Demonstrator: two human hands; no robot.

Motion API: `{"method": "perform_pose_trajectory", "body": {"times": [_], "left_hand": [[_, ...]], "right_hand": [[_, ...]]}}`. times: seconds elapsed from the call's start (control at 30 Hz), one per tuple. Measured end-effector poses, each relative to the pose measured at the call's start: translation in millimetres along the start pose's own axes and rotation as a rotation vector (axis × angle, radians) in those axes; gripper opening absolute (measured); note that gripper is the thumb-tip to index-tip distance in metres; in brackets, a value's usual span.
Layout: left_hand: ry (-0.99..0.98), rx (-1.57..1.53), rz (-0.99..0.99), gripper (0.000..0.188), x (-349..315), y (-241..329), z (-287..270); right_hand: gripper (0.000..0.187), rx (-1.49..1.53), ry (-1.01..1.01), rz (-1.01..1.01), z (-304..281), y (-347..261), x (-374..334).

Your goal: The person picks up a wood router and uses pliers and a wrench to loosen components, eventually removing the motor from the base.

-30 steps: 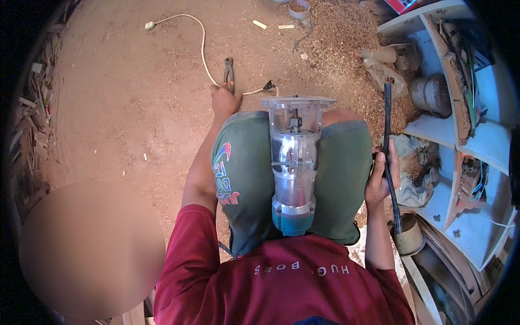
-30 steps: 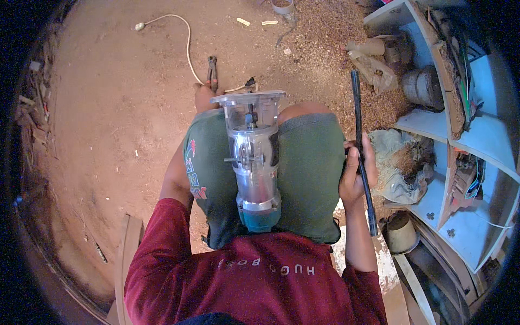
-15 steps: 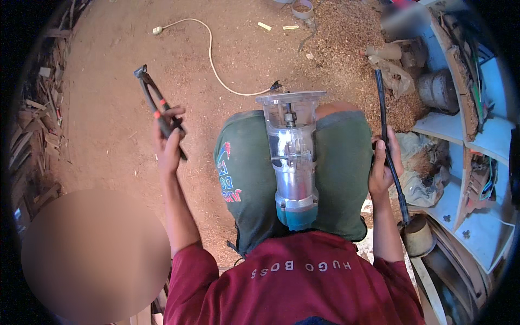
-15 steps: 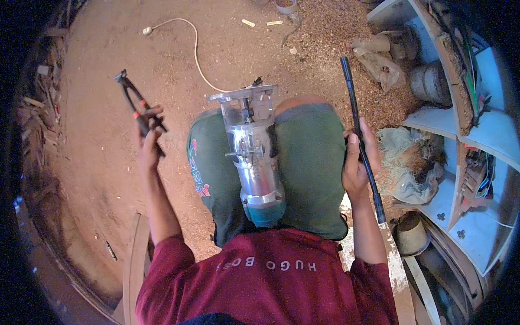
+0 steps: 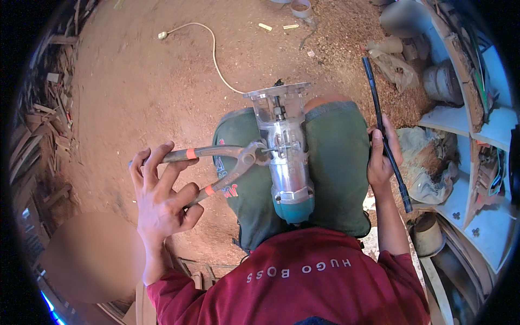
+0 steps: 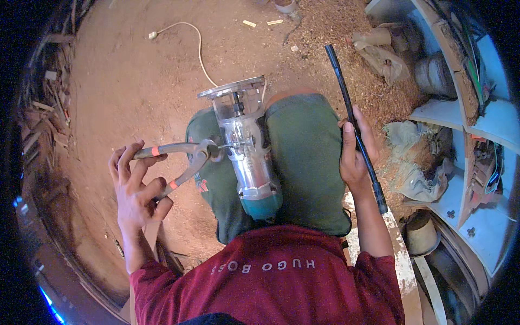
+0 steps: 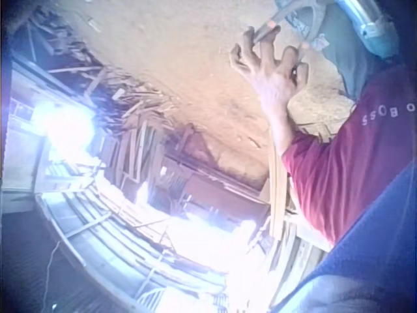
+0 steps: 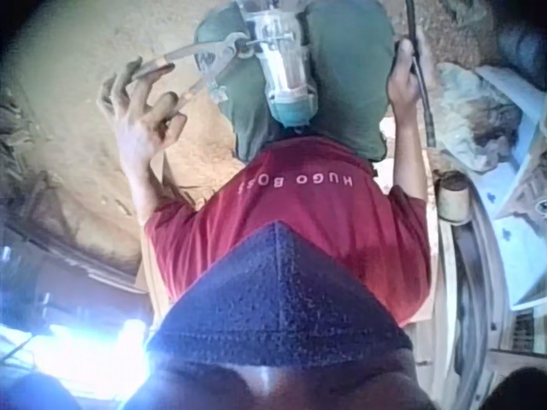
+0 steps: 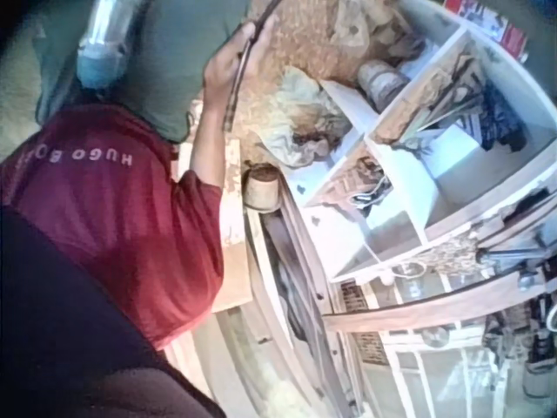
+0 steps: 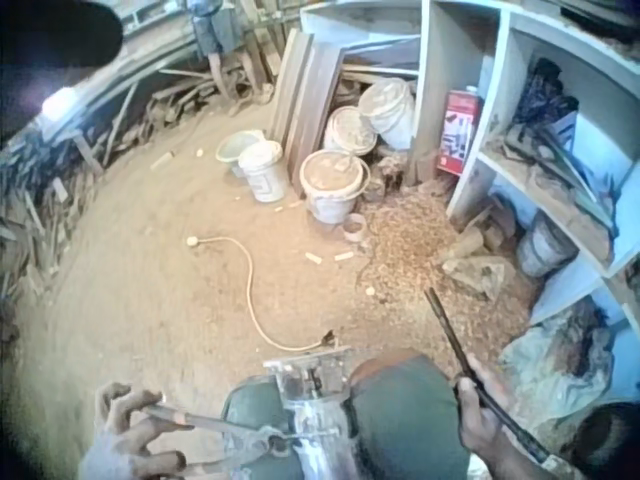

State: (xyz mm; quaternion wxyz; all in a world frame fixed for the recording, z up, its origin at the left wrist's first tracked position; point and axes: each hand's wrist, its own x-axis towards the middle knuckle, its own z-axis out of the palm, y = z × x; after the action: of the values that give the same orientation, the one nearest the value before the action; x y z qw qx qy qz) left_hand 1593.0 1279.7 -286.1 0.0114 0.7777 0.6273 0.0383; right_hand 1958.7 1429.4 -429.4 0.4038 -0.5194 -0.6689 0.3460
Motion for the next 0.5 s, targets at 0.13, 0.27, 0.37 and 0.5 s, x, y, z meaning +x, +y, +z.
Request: {"method": "perform_pose_trajectory", "body": {"times": [0.13,0.27,0.37,0.5], "left_hand": [[-0.045,0.037,0.035,0.019,6,7,-10],[-0.049,0.05,0.044,0.019,12,9,-12],[-0.05,0.05,0.054,0.019,13,10,-14],[-0.071,0.028,0.056,0.019,11,7,-13]], "right_hand": [[0.036,0.013,0.005,-0.015,-2,2,-1],[0.036,0.014,0.01,-0.022,-3,2,-3],[0.036,0.021,0.014,-0.041,-4,2,-3],[0.037,0.018,0.014,-0.022,-5,1,-4]]}}
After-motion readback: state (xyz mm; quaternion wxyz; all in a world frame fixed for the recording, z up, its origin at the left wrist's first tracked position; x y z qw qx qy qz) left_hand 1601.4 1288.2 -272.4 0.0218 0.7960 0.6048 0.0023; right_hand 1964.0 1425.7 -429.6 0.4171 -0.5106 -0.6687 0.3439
